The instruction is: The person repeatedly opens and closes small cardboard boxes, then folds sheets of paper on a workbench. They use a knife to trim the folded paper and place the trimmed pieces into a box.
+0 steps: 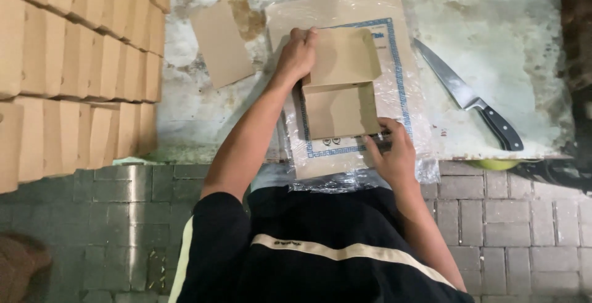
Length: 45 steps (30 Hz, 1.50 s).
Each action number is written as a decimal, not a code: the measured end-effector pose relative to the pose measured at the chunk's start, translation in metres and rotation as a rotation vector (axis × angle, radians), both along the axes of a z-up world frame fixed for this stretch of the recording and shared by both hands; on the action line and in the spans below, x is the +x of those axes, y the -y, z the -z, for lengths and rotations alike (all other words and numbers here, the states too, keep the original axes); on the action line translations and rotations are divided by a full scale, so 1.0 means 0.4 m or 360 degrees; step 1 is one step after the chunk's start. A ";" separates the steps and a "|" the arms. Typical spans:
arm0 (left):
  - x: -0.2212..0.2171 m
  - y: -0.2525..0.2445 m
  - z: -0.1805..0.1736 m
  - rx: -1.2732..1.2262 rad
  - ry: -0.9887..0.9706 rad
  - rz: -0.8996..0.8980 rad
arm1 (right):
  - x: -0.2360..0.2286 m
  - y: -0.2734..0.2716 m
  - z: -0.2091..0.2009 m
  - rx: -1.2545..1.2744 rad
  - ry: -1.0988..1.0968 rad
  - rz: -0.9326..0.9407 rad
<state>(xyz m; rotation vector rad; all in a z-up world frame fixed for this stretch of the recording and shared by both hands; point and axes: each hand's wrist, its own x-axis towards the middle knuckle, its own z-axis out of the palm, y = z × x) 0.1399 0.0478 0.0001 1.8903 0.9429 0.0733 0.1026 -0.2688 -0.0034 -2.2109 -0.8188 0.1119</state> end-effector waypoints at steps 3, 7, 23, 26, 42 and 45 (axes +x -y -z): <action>-0.076 -0.044 -0.128 -0.0047 0.0032 0.0002 | -0.005 -0.003 0.011 -0.0022 0.0018 0.0011; -0.167 -0.228 -0.011 0.0969 0.0200 -0.0343 | -0.009 -0.012 0.020 -0.0031 0.0115 0.0071; -0.441 -0.142 0.127 0.2063 0.0528 0.0184 | 0.010 -0.004 0.075 0.0027 0.0448 0.0066; -0.425 -0.089 -0.023 0.1899 0.0983 -0.0362 | 0.009 -0.015 0.025 0.0101 0.0269 0.0047; -0.384 0.125 -0.063 0.1696 0.0917 0.1733 | 0.040 0.018 -0.025 0.0516 0.0091 -0.0136; -0.387 0.119 -0.064 0.1652 0.0816 0.1776 | 0.061 0.003 -0.064 0.0197 0.0574 -0.0236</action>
